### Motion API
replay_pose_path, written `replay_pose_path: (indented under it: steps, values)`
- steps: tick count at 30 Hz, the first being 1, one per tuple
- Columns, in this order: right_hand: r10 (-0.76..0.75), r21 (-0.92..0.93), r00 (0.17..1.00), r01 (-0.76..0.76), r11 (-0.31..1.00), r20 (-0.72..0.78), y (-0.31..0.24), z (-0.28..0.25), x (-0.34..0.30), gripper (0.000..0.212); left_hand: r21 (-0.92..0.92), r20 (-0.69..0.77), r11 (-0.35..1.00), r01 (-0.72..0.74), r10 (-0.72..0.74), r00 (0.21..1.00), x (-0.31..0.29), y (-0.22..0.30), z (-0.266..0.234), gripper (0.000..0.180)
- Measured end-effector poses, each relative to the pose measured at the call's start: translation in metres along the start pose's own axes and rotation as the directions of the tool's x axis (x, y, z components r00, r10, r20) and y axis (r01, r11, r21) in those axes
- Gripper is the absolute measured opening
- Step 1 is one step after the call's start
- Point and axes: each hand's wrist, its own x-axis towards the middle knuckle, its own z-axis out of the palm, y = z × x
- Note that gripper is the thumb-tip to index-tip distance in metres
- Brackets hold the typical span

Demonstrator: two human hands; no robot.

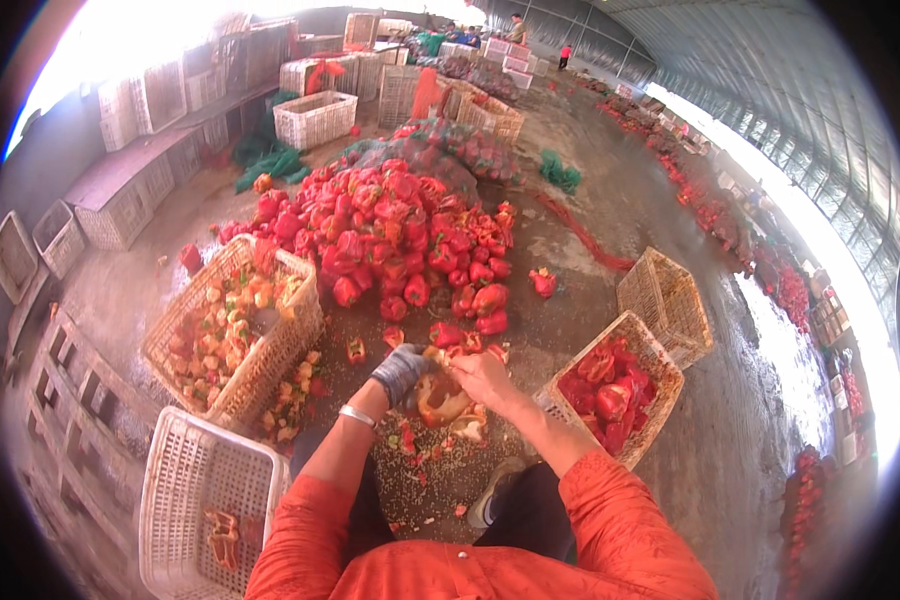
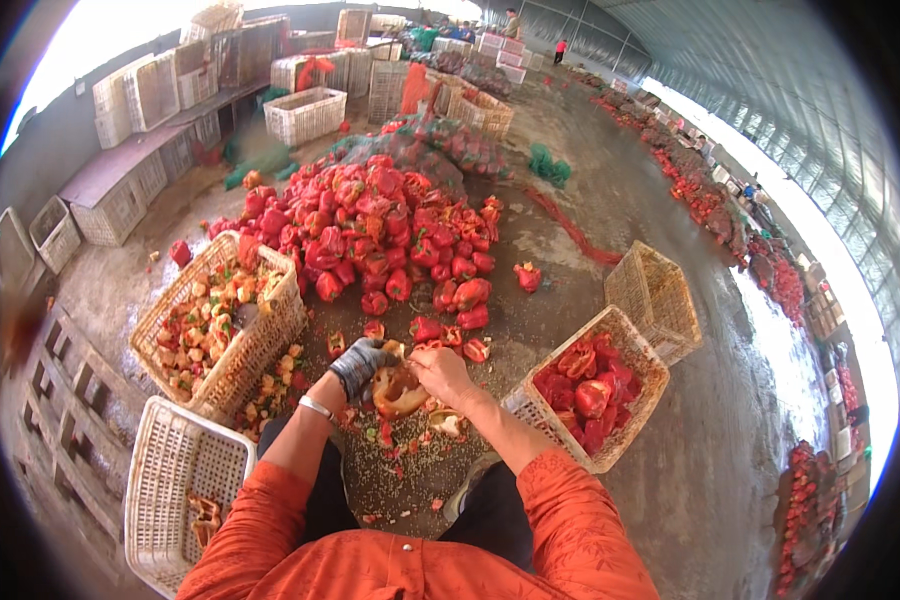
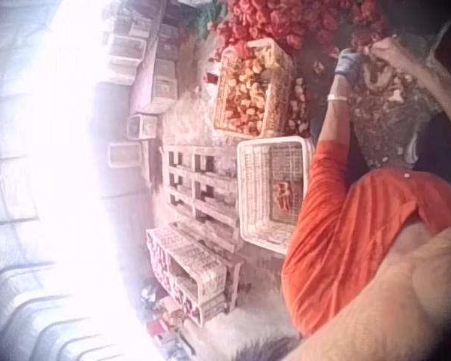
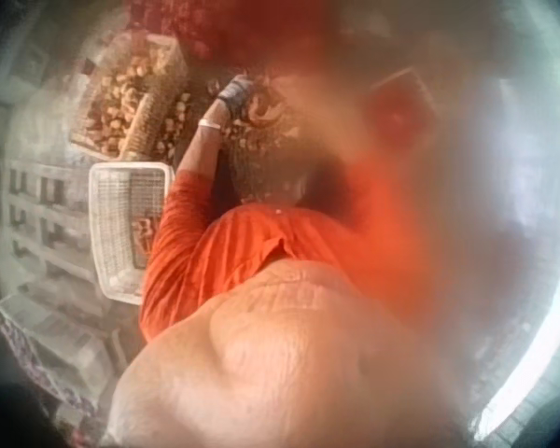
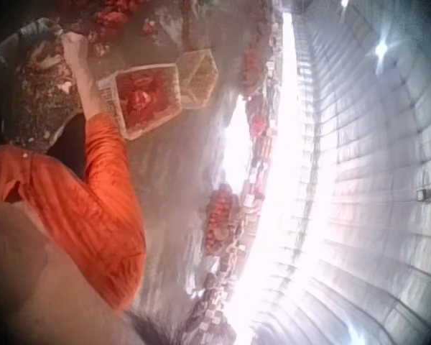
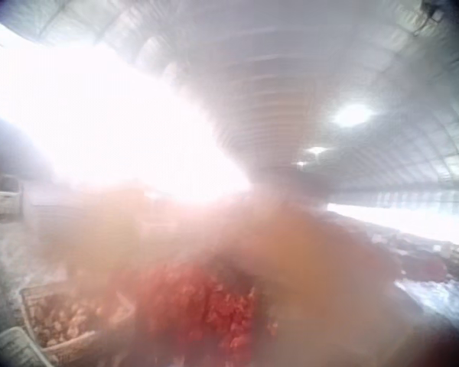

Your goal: The person sorts and cleans red peppers by hand, removing stems and pith and placing the cleaned pieces into baskets.

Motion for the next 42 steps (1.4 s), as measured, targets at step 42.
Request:
replay_pose_path:
  steps: [42]
  values:
    - [0.808, 0.882, 0.586, -0.348, 0.317, -0.059, 0.256, -0.075, -0.101, 0.027, 0.312, -0.221, 0.940, -0.134, 0.209, 0.953, 0.030, -0.015, 0.042, 0.024]
